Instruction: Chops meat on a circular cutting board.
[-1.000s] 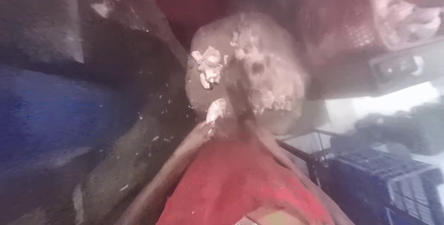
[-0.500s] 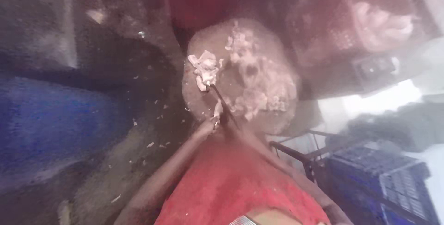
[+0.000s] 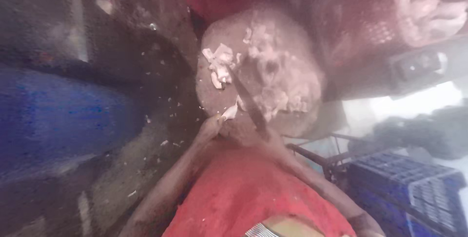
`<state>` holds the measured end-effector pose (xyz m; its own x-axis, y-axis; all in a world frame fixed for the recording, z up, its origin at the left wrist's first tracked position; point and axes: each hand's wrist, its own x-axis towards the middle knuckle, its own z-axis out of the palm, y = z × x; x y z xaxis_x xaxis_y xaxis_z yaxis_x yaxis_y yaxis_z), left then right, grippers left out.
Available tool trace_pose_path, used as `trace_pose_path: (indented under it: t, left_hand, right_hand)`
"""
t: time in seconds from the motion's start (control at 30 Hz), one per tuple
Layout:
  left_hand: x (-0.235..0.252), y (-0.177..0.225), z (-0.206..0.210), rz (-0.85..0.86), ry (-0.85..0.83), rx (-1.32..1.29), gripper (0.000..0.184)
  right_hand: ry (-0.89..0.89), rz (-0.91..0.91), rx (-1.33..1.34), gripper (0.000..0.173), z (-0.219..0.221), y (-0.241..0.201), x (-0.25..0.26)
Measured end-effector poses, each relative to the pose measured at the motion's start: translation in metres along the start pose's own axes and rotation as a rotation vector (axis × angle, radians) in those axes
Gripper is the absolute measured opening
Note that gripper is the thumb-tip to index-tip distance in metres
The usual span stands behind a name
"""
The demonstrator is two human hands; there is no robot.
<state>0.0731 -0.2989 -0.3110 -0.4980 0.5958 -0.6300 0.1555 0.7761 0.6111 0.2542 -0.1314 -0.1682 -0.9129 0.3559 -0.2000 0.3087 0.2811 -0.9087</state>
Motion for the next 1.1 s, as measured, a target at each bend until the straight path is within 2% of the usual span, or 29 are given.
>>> trace_pose_path:
  t: [0.13, 0.2, 0.23, 0.3, 0.37, 0.43, 0.47, 0.5, 0.53, 0.6, 0.67, 0.73, 0.8, 0.9, 1.0, 1.1]
  left_hand:
    - [-0.002, -0.013, 0.000, -0.049, -0.019, 0.031, 0.047]
    - [-0.004, -0.011, -0.002, -0.076, -0.032, 0.053, 0.046]
    - [-0.003, -0.011, -0.002, -0.072, -0.031, 0.064, 0.047]
    - [-0.001, -0.014, 0.001, -0.054, -0.017, 0.070, 0.047]
    - [-0.002, -0.010, -0.002, -0.060, -0.018, 0.083, 0.045]
    - [-0.004, -0.012, 0.002, -0.038, -0.014, 0.066, 0.046]
    - [-0.002, -0.014, 0.002, -0.020, -0.006, 0.066, 0.047]
    - [-0.001, -0.013, 0.001, -0.020, -0.008, 0.069, 0.048]
    - [-0.002, -0.011, 0.001, -0.025, -0.009, 0.069, 0.047]
    - [-0.006, -0.008, 0.000, -0.033, 0.003, 0.082, 0.044]
    - [-0.003, -0.009, 0.002, -0.056, -0.010, 0.121, 0.041]
    - [-0.004, -0.014, -0.002, -0.053, -0.034, 0.093, 0.041]
    - [-0.011, -0.027, -0.002, -0.058, -0.071, 0.017, 0.043]
    - [-0.020, -0.038, -0.021, -0.069, -0.007, -0.171, 0.046]
    - [-0.021, -0.040, -0.053, -0.052, 0.086, -0.373, 0.040]
    - [-0.006, -0.011, -0.079, -0.038, 0.168, -0.520, 0.036]
  right_hand:
    - [-0.200, 0.398, -0.212, 0.046, 0.000, 0.069, 0.014]
    - [-0.269, 0.500, -0.279, 0.050, 0.002, 0.109, 0.019]
    - [-0.275, 0.519, -0.307, 0.053, 0.000, 0.112, 0.020]
    - [-0.256, 0.543, -0.286, 0.057, -0.004, 0.085, 0.019]
    - [-0.187, 0.479, -0.130, 0.053, -0.006, 0.041, 0.015]
    - [-0.110, 0.291, 0.143, 0.035, 0.000, 0.000, 0.004]
    - [-0.075, 0.178, 0.199, 0.028, 0.004, -0.012, 0.003]
    - [-0.047, 0.088, 0.159, 0.029, 0.009, -0.012, 0.004]
    - [-0.043, 0.068, 0.027, 0.032, 0.015, -0.001, 0.006]
    - [-0.200, 0.286, -0.254, 0.042, 0.027, 0.046, 0.016]
    - [-0.414, 0.509, -0.388, 0.054, 0.036, 0.094, 0.028]
    - [-0.441, 0.515, -0.436, 0.055, 0.043, 0.112, 0.032]
    - [-0.431, 0.513, -0.407, 0.056, 0.043, 0.106, 0.022]
    - [-0.337, 0.492, -0.362, 0.059, 0.019, 0.097, -0.001]
    - [-0.111, 0.396, -0.201, 0.040, -0.007, 0.097, -0.029]
    - [0.053, 0.405, -0.073, 0.028, -0.020, 0.122, -0.046]
